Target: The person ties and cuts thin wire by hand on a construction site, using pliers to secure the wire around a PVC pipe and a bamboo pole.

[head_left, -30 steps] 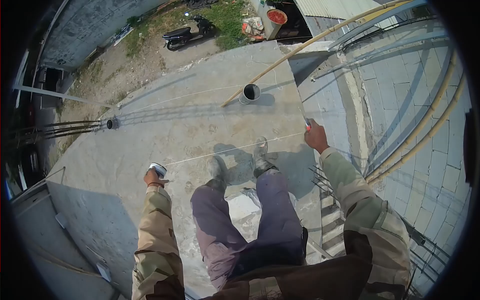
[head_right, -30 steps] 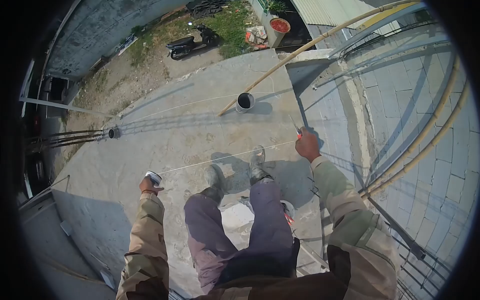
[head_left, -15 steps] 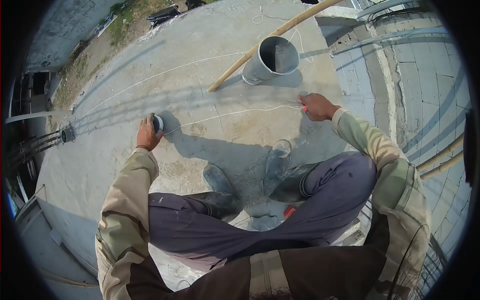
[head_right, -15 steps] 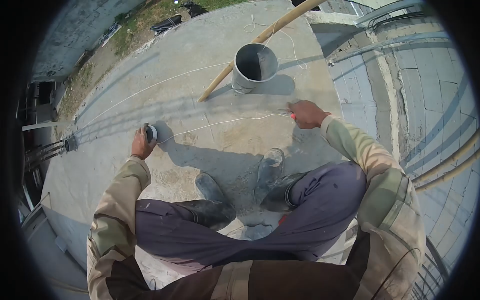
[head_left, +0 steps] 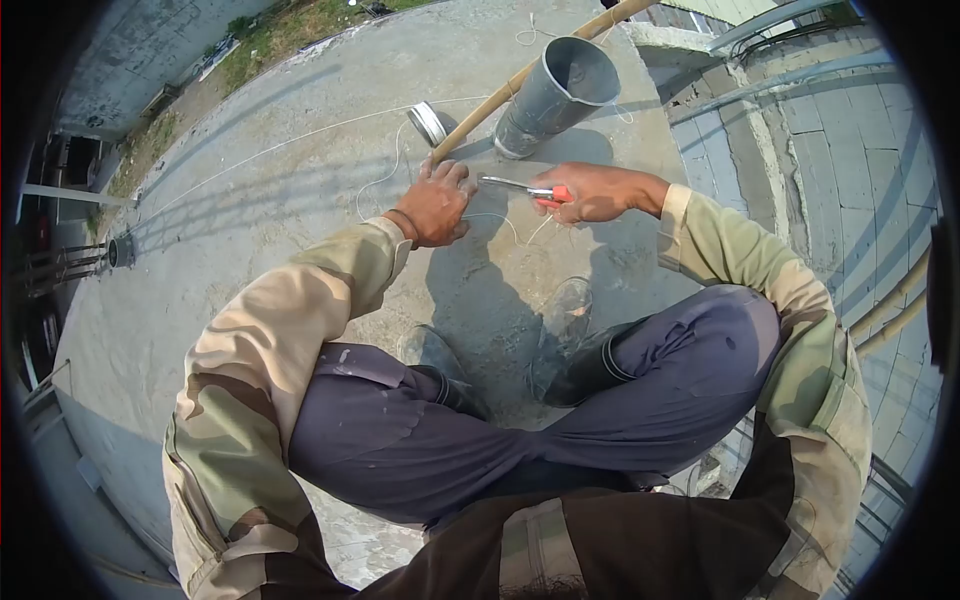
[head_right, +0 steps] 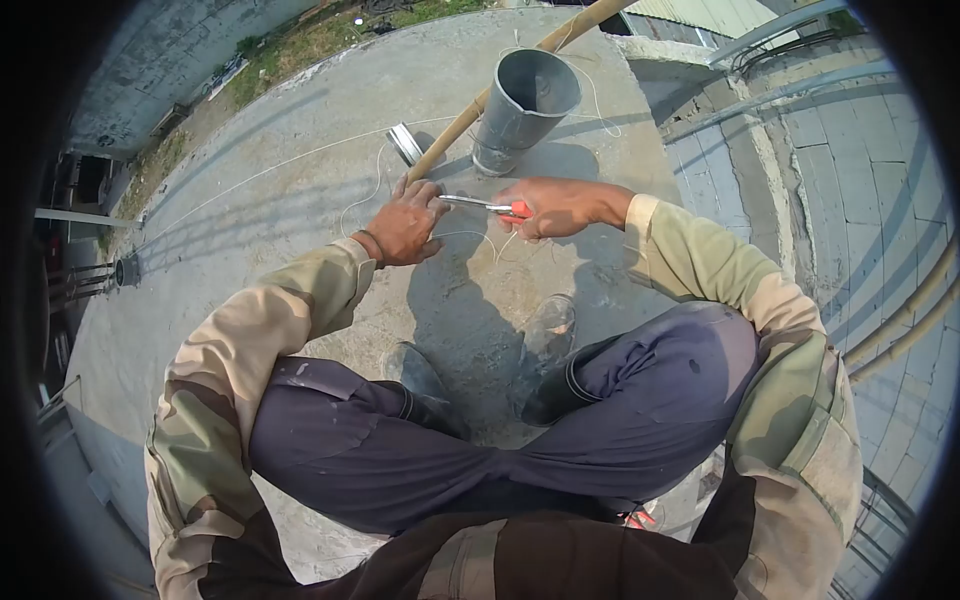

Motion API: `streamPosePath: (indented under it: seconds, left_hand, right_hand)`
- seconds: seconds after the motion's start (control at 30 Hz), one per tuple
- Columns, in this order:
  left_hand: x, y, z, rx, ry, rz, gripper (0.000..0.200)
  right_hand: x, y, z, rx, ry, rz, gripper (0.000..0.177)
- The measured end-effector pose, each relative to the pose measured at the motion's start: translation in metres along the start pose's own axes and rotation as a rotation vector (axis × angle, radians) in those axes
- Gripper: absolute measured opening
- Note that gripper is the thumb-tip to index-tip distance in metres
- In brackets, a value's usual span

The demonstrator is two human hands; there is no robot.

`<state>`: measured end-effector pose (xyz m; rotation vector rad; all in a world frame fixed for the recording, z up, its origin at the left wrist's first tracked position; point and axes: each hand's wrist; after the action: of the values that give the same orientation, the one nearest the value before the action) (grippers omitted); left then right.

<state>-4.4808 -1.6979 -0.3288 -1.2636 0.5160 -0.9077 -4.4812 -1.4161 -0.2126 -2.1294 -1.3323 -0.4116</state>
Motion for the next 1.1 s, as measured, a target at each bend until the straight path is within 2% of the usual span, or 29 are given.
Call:
streamPosePath:
  seconds: [0.03,0.1,0.13,0.17,0.23,0.27,0.3,0.37,0.4,0.43,0.47,0.5,0.53,0.57,0.63,0.7,0.77,0.83,0.9,0.97,1.03,1.1]
  left_hand:
    - [0.004,0.002,-0.008,-0.006,-0.004,-0.002,0.067]
    - [0.006,-0.001,-0.031,-0.177,-0.074,0.133,0.076]
    - [-0.002,-0.002,-0.05,-0.19,-0.074,0.161,0.084]
    - [-0.017,-0.005,-0.066,-0.196,-0.068,0.164,0.084]
    - [-0.043,-0.026,-0.091,-0.165,-0.131,0.364,0.097]
    - [-0.055,-0.045,-0.099,-0.208,-0.167,0.236,0.109]
    - [-0.065,-0.053,-0.117,-0.236,-0.164,0.266,0.109]
    - [-0.087,-0.041,-0.15,0.093,-0.078,-0.246,0.122]
    - [-0.091,-0.03,-0.15,0.057,-0.07,-0.134,0.108]
    - [-0.091,-0.02,-0.15,0.065,-0.056,-0.15,0.108]
    - [-0.089,-0.01,-0.15,0.155,-0.171,-0.056,0.098]
    - [-0.084,-0.002,-0.153,0.245,-0.293,0.038,0.088]
    - [-0.071,0.009,-0.154,0.285,-0.309,0.263,0.069]
    - [-0.055,0.018,-0.157,0.295,-0.319,0.24,0.069]
    - [-0.01,0.021,-0.159,0.33,-0.385,0.537,0.06]
    - [0.052,0.022,-0.147,0.671,-0.56,0.567,0.047]
    - [0.12,0.041,-0.14,0.781,-0.76,0.497,0.042]
    - [0.191,0.102,-0.146,0.617,-0.726,0.432,0.038]
    - [0.229,0.14,-0.131,0.296,-0.735,0.432,0.036]
    - [0.197,0.072,-0.062,-0.232,-0.786,0.487,0.039]
    - [0.169,0.042,-0.051,-0.012,-0.531,0.545,0.05]
    - [0.13,0.02,-0.036,0.588,-0.354,0.211,0.06]
  right_hand:
    - [0.004,0.005,0.008,0.028,0.06,-0.038,0.018]
    - [0.011,0.013,0.026,0.032,0.118,-0.056,0.017]
    - [0.014,0.017,0.034,0.031,0.181,-0.077,0.017]
    - [0.018,0.02,0.037,0.031,0.18,-0.069,0.017]
    - [0.023,0.026,0.039,0.055,0.273,-0.1,0.015]
    - [0.024,0.029,0.04,0.066,0.259,-0.102,0.015]
    - [0.025,0.032,0.041,0.093,0.251,-0.072,0.015]
    - [0.037,0.034,0.046,0.121,0.103,-0.056,0.018]
    - [0.043,0.028,0.045,0.12,0.114,-0.045,0.018]
    - [0.047,0.027,0.042,0.058,0.211,-0.025,0.019]
    - [0.051,0.028,0.038,-0.004,0.303,-0.006,0.021]
    - [0.052,0.026,0.04,-0.024,0.305,-0.01,0.021]
    - [0.053,0.025,0.043,-0.038,0.317,0.015,0.02]
    - [0.051,0.024,0.049,-0.05,0.327,0.034,0.02]
    - [0.041,0.022,0.068,-0.051,0.248,0.002,0.018]
    - [0.035,0.017,0.075,-0.18,0.33,0.0,0.016]
    - [0.019,0.008,0.081,-0.217,0.302,-0.045,0.017]
    - [0.0,0.003,0.063,-0.229,0.26,-0.084,0.017]
    - [-0.02,-0.001,0.027,-0.153,0.329,-0.114,0.018]
    - [-0.04,-0.005,0.014,-0.116,0.287,-0.162,0.019]
    - [-0.059,-0.002,0.013,-0.093,0.245,-0.224,0.02]
    - [-0.076,0.003,0.016,-0.279,0.102,-0.195,0.02]
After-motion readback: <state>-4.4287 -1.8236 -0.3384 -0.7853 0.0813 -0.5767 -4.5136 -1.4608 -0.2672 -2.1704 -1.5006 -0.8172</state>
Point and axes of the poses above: each hand's wrist, its own x-axis away from the middle knuckle, its own y-axis out of the palm, z = x × y, and after that the axes turned 4 degrees about -x, right-handed
